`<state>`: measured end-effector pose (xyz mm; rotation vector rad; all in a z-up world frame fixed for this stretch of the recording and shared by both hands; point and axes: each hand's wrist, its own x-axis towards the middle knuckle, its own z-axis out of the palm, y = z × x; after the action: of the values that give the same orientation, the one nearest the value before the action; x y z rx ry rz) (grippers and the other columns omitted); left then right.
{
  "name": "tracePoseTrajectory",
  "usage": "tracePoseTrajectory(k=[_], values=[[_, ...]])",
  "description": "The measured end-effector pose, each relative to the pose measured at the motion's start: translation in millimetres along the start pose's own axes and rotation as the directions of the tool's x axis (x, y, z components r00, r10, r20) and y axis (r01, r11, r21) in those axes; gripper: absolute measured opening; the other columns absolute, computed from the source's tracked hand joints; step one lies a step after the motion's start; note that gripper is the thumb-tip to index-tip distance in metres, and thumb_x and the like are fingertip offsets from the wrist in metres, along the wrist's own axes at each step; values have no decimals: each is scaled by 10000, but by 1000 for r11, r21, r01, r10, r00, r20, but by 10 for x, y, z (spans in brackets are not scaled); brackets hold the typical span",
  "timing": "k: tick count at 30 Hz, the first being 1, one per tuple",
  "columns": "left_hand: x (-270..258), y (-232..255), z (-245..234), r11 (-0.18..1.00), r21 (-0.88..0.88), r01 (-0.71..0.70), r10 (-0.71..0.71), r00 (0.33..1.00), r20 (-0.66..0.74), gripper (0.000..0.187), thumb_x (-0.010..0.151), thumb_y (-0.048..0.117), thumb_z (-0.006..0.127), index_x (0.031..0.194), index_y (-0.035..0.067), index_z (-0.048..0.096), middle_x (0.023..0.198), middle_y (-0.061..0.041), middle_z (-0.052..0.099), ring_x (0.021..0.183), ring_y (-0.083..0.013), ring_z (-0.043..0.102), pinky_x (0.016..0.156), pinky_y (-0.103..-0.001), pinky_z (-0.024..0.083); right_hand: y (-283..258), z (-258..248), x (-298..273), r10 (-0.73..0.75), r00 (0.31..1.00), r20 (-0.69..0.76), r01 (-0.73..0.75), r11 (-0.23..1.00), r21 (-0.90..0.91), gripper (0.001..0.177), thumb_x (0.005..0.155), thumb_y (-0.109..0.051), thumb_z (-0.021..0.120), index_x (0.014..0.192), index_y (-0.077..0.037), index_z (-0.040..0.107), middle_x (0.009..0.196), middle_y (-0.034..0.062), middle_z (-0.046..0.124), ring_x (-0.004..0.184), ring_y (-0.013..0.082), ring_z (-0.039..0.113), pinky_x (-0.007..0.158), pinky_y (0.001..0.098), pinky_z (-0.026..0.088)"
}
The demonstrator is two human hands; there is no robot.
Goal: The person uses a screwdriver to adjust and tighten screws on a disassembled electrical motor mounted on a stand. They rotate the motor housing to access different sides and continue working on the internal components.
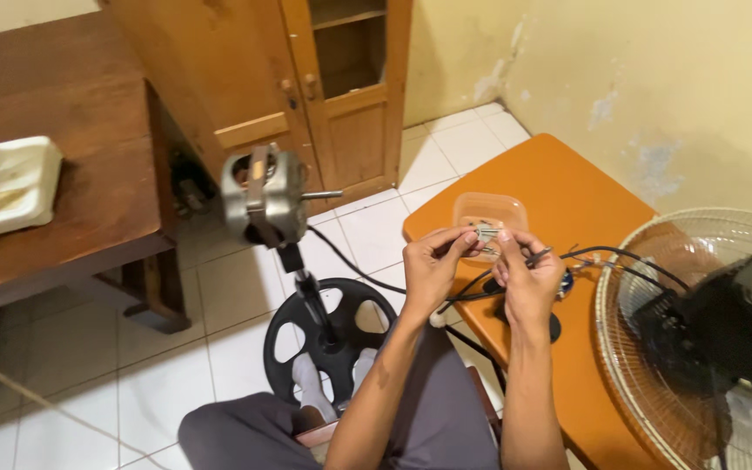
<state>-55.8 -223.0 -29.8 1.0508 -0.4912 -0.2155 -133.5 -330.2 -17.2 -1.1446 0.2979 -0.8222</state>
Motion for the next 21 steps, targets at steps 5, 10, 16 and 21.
tracePoseTrajectory(k=[5, 10, 16, 21], values=[[106, -132, 204, 997, -55, 54, -52, 998, 41, 215, 992, 47, 676, 1132, -109, 720, 1014, -128, 749, 899, -167, 750, 831, -280, 618, 55, -151, 110, -22, 998, -60, 22, 1000, -1, 145, 989, -72, 701, 1025, 67, 680, 674, -8, 552, 512, 40, 444, 464, 210, 342], [178, -201, 302, 998, -39, 53, -50, 997, 53, 209, 996, 37, 666, 1129, -116, 718, 1021, -135, 738, 899, -180, 753, 827, -292, 629, 39, -254, 176, -7, 998, -65, 5, 999, -35, 144, 986, -79, 698, 1027, 58, 680, 651, -16, 547, 500, 34, 433, 460, 209, 334], [258, -266, 297, 999, -34, 38, -36, 997, 69, 194, 992, 25, 670, 1114, -118, 717, 1042, -148, 734, 921, -194, 760, 839, -298, 629, -73, -322, 328, 57, 998, 32, -52, 987, -149, 152, 991, -97, 683, 1050, 42, 664, 694, -23, 565, 519, 25, 436, 461, 202, 323], [352, -219, 272, 997, 73, -36, 29, 995, 93, 190, 983, 33, 680, 1103, -103, 733, 1045, -145, 736, 918, -194, 760, 833, -294, 638, -227, -421, 552, 93, 982, 165, -22, 922, -386, 145, 978, -123, 687, 1063, -6, 687, 713, -54, 566, 546, 8, 418, 467, 188, 305]])
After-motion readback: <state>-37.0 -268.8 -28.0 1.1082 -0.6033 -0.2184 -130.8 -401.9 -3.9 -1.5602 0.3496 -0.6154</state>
